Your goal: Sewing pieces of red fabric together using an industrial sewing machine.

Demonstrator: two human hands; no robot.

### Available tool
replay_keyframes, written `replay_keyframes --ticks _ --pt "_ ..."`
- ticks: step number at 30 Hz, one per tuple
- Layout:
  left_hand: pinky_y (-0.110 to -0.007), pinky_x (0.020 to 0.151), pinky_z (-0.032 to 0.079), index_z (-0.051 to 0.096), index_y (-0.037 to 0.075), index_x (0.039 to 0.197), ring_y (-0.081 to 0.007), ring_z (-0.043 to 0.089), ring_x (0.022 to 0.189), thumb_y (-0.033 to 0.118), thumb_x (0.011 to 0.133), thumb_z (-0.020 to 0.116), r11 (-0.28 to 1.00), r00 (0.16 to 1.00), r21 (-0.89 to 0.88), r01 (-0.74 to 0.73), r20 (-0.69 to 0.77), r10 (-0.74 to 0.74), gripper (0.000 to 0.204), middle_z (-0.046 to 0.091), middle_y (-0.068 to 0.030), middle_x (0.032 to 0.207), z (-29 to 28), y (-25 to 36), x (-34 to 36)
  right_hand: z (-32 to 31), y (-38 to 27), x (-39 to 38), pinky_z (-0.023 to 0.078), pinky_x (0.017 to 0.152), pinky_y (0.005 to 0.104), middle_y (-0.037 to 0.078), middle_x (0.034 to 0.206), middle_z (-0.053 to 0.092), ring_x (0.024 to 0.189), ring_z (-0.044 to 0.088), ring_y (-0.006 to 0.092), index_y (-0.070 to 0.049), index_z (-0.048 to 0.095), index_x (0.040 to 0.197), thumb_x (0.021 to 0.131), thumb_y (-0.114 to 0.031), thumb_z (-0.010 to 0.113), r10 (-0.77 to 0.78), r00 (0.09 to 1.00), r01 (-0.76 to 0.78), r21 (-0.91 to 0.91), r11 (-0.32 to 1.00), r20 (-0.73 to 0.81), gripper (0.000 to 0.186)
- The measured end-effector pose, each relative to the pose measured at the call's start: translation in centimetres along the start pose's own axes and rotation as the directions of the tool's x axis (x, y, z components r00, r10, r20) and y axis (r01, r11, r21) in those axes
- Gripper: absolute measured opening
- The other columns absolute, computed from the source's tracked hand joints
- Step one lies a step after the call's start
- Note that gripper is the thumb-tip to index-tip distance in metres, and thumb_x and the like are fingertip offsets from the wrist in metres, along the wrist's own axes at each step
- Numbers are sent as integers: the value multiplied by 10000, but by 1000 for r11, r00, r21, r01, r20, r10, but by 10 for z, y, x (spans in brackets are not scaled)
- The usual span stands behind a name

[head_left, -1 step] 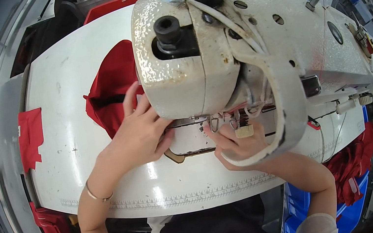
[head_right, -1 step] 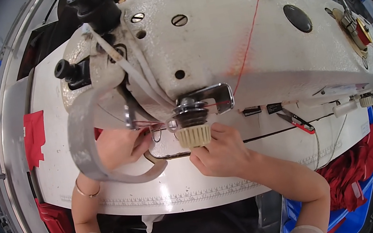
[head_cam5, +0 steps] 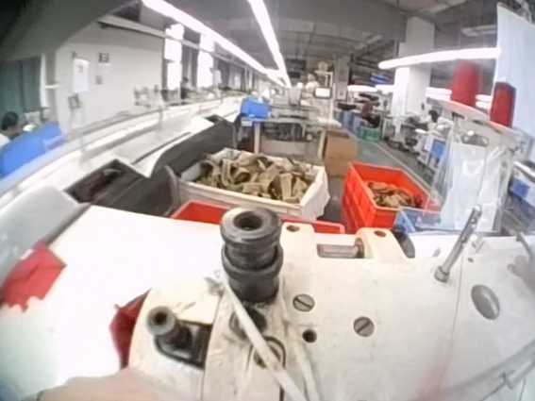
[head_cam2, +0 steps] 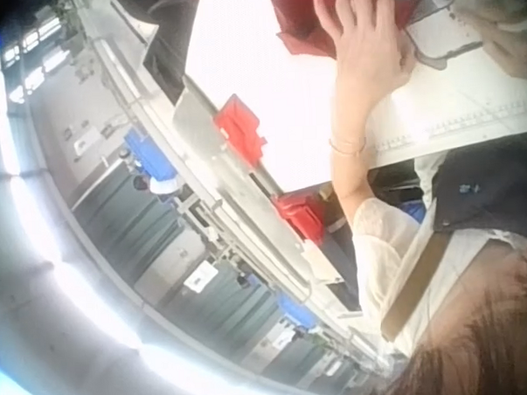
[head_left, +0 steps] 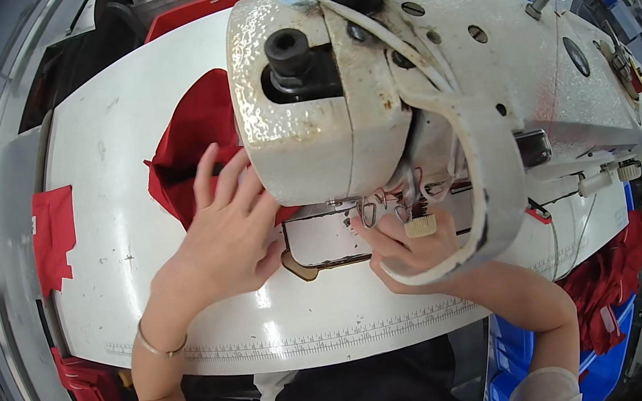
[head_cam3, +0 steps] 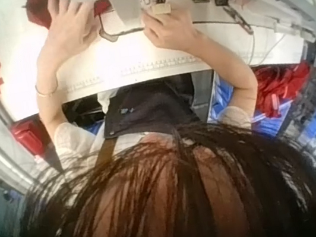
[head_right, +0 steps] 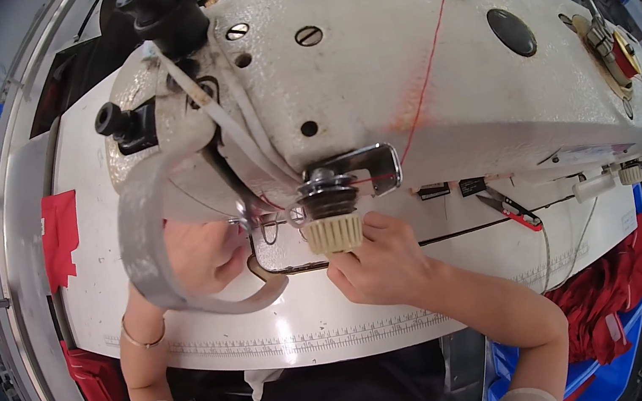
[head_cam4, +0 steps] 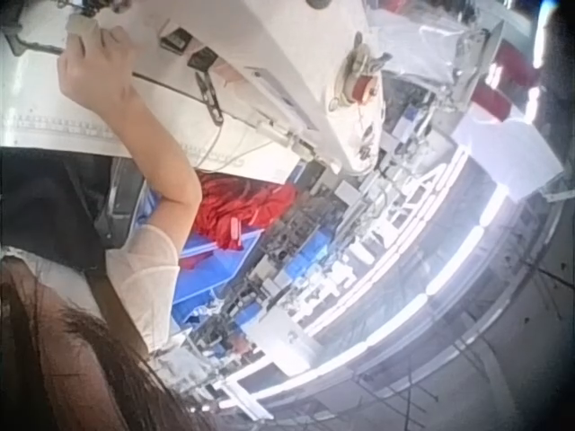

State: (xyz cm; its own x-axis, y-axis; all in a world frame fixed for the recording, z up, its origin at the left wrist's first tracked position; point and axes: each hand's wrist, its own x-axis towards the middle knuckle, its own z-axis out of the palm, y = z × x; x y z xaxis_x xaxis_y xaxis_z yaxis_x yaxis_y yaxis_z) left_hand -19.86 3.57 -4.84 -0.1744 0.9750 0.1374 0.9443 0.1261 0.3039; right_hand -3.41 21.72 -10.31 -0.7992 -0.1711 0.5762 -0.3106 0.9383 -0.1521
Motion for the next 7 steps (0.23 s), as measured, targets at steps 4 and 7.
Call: replay_keyframes --ticks 4,7 --pt "-461 1151 172 582 -10 1161 -264 362 1334 55 721 631 883 979 436 177 12 -202 447 526 -110 1304 -17 -7 -36 0 1 -2 434 547 301 24 654 528 546 532 174 -35 656 813 600 -80 659 13 1000 -14 33 999 18 217" --pt "-462 1168 139 556 27 1251 -238 355 1349 31 764 571 644 971 762 71 95 -220 488 508 -129 1340 -3 -33 -44 0 -3 -4 465 606 292 17 777 603 608 565 139 -4 672 1033 635 -131 699 -105 994 107 -59 992 37 419"
